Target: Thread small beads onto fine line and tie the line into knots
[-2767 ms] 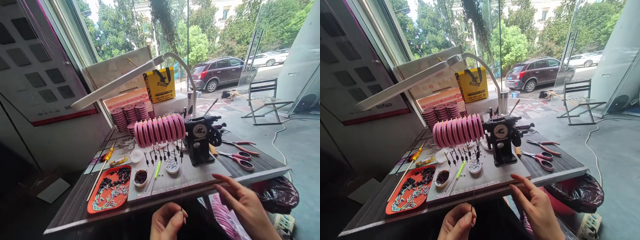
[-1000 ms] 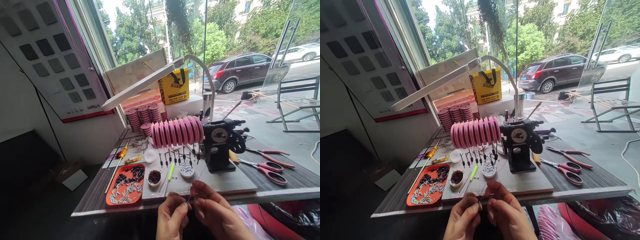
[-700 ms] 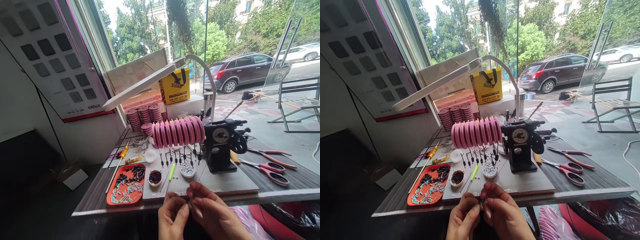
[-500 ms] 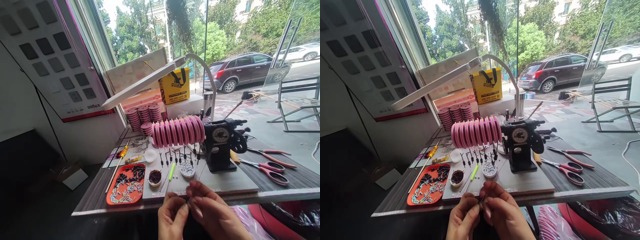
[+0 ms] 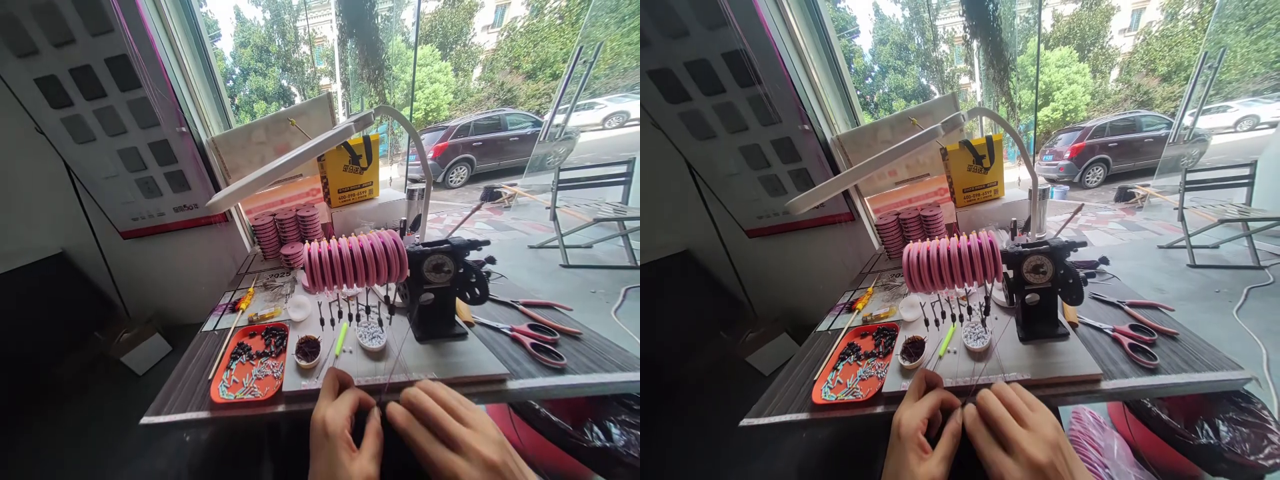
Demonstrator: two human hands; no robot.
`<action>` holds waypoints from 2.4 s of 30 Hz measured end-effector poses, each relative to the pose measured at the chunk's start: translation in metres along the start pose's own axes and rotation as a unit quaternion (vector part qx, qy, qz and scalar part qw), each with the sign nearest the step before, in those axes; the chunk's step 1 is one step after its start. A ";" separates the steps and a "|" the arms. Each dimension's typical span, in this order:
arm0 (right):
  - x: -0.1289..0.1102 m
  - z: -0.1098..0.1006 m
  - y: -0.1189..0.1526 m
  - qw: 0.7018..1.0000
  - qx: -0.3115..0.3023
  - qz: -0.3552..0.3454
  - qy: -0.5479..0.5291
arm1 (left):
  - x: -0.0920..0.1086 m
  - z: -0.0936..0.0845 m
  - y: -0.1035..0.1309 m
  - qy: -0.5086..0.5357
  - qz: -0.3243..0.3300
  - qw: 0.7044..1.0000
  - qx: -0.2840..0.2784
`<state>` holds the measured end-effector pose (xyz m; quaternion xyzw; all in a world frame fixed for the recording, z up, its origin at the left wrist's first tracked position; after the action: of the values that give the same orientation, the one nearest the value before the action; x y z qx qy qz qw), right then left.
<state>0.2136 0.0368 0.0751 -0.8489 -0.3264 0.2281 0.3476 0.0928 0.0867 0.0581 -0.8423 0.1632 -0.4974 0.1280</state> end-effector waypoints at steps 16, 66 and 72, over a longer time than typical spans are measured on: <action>0.040 0.017 -0.076 0.967 -0.210 0.101 -0.103 | 0.017 -0.007 0.006 -0.063 0.216 0.956 0.186; -0.004 -0.013 -0.015 0.976 -0.133 -0.157 -0.076 | -0.009 0.032 -0.004 0.365 -0.328 0.828 -0.271; 0.004 -0.015 -0.027 0.974 -0.086 -0.007 -0.211 | 0.005 0.013 -0.013 0.151 -0.052 0.967 -0.201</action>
<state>0.2148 0.0474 0.1047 -0.8058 -0.4171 0.3708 0.1981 0.1088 0.0973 0.0613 -0.7734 0.2335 -0.5815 -0.0959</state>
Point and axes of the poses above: each hand's wrist, its own y-axis away from the middle knuckle, its own z-axis out of the palm, x = y × z, the point moved 5 cm from there along -y, towards the middle knuckle, and after that the axes turned 9 degrees about -y, right-handed, at the moved point
